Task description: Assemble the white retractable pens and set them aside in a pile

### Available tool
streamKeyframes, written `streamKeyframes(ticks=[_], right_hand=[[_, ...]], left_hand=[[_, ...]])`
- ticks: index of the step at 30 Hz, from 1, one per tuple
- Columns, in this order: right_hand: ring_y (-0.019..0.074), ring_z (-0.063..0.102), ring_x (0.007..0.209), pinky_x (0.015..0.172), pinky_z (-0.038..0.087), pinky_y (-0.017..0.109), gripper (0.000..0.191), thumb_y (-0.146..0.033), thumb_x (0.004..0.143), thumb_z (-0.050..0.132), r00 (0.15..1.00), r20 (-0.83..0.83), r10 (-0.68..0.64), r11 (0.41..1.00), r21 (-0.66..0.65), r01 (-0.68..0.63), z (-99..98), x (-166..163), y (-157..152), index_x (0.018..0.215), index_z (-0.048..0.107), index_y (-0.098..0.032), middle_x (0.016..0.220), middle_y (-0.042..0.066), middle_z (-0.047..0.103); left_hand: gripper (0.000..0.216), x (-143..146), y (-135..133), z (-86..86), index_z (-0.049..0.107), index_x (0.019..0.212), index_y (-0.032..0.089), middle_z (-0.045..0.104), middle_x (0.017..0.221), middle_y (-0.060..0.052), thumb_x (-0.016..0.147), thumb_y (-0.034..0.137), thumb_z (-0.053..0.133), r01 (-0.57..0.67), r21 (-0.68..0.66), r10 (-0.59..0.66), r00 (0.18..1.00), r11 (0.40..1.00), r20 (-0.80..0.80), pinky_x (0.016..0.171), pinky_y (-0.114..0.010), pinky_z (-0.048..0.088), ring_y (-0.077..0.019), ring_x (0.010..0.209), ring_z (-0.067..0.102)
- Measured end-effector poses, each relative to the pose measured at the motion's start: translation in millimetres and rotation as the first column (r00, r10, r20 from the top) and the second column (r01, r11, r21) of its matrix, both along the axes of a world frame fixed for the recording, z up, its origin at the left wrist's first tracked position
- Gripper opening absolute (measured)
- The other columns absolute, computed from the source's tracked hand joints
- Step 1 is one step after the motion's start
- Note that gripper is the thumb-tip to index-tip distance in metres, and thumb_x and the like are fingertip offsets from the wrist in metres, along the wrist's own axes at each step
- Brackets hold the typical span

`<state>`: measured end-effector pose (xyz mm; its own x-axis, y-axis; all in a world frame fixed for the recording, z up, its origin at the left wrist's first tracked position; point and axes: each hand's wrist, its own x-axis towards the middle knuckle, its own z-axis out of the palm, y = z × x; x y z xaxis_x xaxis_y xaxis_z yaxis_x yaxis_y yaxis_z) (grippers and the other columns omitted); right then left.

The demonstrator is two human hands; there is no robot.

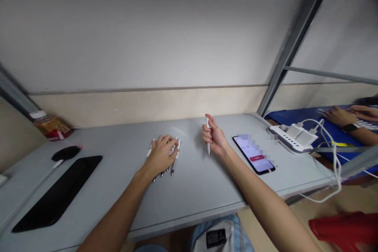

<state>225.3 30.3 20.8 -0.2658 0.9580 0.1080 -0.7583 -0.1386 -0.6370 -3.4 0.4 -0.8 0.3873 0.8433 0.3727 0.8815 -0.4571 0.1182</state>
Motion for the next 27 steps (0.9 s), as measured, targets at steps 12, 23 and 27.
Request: streamKeyframes(ticks=[12,23,27], right_hand=[[0.0053,0.012,0.039,0.037,0.005,0.017,0.013,-0.034,0.091,0.053,0.998,0.056,0.001,1.000,0.017,-0.002,3.1,-0.8,-1.5,0.096,0.043,-0.029,0.056,-0.010,0.025],[0.0055,0.013,0.039,0.037,0.005,0.017,0.017,-0.033,0.089,0.055,0.996,0.086,-0.009,1.000,0.028,0.007,4.3,-1.2,-2.9,0.101,0.042,-0.030,0.055,-0.010,0.026],[0.0055,0.012,0.039,0.037,0.005,0.017,0.015,-0.035,0.090,0.054,0.996,0.085,-0.010,0.999,0.035,0.007,4.6,-0.9,-2.9,0.096,0.041,-0.029,0.055,-0.010,0.025]], left_hand=[[0.017,3.1,-0.7,-1.5,0.058,0.098,0.026,0.058,0.105,-0.004,0.087,0.026,0.045,0.005,-0.005,-0.005,1.000,1.000,-0.011,0.083,-0.041,0.035,-0.0239,0.100,0.048],[0.020,1.6,-0.9,-1.0,0.058,0.098,0.026,0.054,0.111,-0.007,0.082,0.022,0.047,-0.049,0.025,0.049,0.999,0.998,0.001,0.085,-0.042,0.036,-0.0261,0.104,0.046],[0.027,1.3,-1.5,-2.3,0.058,0.098,0.026,0.055,0.111,-0.006,0.078,0.013,0.044,-0.046,0.006,0.046,0.999,0.999,0.002,0.087,-0.042,0.036,-0.0256,0.107,0.046]])
